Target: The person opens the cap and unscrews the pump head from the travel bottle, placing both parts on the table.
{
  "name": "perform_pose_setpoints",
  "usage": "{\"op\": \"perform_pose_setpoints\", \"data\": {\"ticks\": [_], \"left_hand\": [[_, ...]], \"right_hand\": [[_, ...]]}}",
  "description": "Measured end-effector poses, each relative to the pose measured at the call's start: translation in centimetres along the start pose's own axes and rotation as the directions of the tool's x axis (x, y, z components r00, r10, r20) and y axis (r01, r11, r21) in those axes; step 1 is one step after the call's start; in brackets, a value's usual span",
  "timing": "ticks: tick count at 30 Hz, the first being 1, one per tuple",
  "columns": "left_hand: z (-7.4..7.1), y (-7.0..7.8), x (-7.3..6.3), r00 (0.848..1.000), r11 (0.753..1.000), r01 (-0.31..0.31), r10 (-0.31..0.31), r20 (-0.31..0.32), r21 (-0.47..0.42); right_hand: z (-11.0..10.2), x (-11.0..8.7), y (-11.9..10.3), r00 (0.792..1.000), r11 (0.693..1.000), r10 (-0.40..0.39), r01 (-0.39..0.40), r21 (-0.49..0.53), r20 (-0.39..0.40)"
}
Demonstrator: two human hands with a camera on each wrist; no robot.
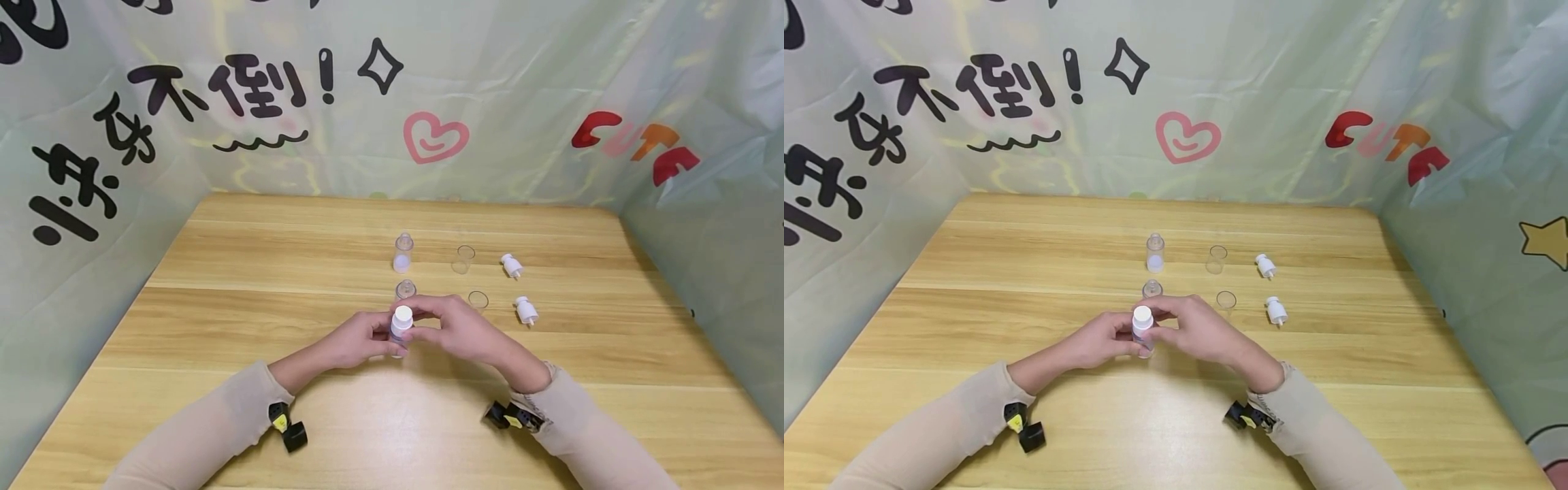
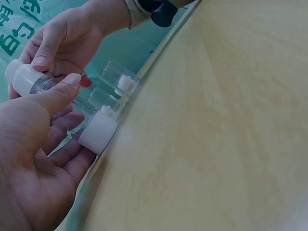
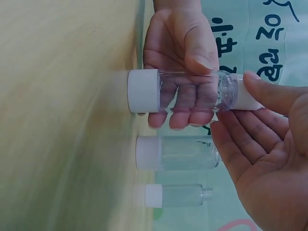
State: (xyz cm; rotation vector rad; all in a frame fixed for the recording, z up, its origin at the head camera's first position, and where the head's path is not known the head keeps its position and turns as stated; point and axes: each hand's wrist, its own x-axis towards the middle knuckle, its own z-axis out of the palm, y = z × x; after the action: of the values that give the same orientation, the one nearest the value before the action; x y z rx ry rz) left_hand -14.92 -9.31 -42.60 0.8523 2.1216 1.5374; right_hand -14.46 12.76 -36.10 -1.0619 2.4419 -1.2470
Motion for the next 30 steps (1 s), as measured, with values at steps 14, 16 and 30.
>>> {"op": "perform_pose_setpoints", "data": {"ticks": [14, 16, 30], "left_hand": [[0.0, 0.0, 0.0, 1.000, 0.999, 0.022, -0.022, -0.010, 0.049], [0.0, 0.0, 0.0, 1.000, 0.998, 0.020, -0.019, -0.012, 0.061], [0.0, 0.0, -0.1, 1.000, 1.000, 0.014, -0.014, 0.011, -0.018]], "right_hand": [[1.4, 0.0, -0.7, 0.982, 0.995, -0.051, 0.034, -0.091, -0.182], [1.9, 0.0, -0.7, 0.978, 0.995, -0.057, 0.038, -0.094, -0.202], [0.9, 0.1, -0.4, 0.993, 0.999, -0.004, 0.000, -0.040, -0.121]]}}
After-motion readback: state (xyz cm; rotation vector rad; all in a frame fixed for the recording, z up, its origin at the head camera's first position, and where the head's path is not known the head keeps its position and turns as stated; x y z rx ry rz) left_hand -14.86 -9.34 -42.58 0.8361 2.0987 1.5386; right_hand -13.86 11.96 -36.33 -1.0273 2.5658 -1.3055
